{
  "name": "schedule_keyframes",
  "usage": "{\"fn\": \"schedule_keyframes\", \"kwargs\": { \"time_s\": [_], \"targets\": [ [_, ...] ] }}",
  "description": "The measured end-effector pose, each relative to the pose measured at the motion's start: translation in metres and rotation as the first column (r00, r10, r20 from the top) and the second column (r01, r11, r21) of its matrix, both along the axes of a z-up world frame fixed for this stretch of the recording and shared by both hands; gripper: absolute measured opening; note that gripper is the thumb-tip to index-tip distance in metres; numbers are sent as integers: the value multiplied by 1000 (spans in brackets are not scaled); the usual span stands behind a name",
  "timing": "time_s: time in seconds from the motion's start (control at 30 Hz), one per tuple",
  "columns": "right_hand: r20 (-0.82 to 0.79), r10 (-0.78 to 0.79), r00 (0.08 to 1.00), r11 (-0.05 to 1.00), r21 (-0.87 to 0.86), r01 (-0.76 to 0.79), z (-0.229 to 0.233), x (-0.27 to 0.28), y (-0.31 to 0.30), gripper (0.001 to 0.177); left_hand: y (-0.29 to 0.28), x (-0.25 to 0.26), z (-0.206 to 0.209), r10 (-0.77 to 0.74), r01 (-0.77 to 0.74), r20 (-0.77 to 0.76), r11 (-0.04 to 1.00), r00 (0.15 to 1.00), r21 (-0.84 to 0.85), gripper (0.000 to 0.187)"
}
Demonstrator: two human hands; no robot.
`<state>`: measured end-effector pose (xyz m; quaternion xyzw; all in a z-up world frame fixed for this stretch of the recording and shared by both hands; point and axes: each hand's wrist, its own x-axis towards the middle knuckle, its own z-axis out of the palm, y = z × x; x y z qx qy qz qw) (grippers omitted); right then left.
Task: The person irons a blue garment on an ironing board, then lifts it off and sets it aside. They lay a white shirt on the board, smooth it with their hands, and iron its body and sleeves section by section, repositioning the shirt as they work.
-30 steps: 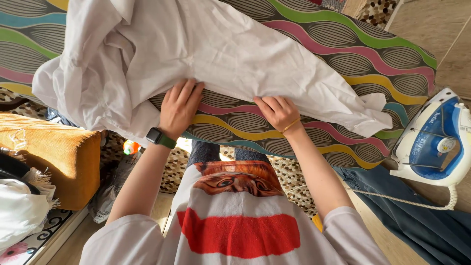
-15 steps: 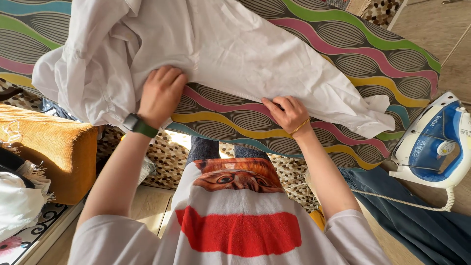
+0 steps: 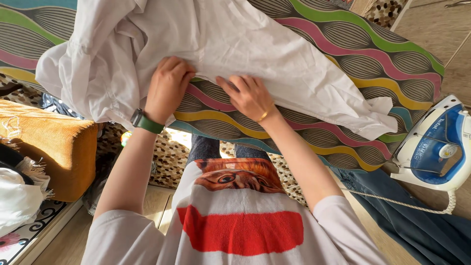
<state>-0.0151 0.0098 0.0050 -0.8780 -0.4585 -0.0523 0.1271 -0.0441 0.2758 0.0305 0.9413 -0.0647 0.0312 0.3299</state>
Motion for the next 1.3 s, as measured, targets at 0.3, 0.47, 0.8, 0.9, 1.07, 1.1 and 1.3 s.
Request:
{"fn": "schedule_keyframes", "kwargs": {
  "time_s": [0.3,0.47,0.8,0.9,1.07,1.1,1.3],
  "targets": [
    [-102,-71,992,974,208,91,-22,-18,21,27,28,13,-22,-248,104,-400,932,882,-347,9],
    [-101,2,995,986,166,15,-10,-16,20,33,-32,-17,9,40,48,-251,941,967,334,31],
    [135,-498,856,860,201,469,16,59,4,48,-75,-55,-20,-149,180,-194,971,970,155,91],
    [194,-438,878,858,382,343,26,120,18,60,-77,-57,-20,-129,170,-180,956,975,238,86],
    [-639,-32,768,903,312,296,-46,181,26,30,-77,-57,-21,-126,164,-180,963,976,216,84],
    [-636,-34,771,901,314,299,-59,188,21,30,-78,-56,-21,-130,167,-177,961,976,218,84],
    [-107,-428,898,779,459,426,-40,167,9,24,-76,-55,-15,-120,154,-192,974,974,169,86]
  ]
}}
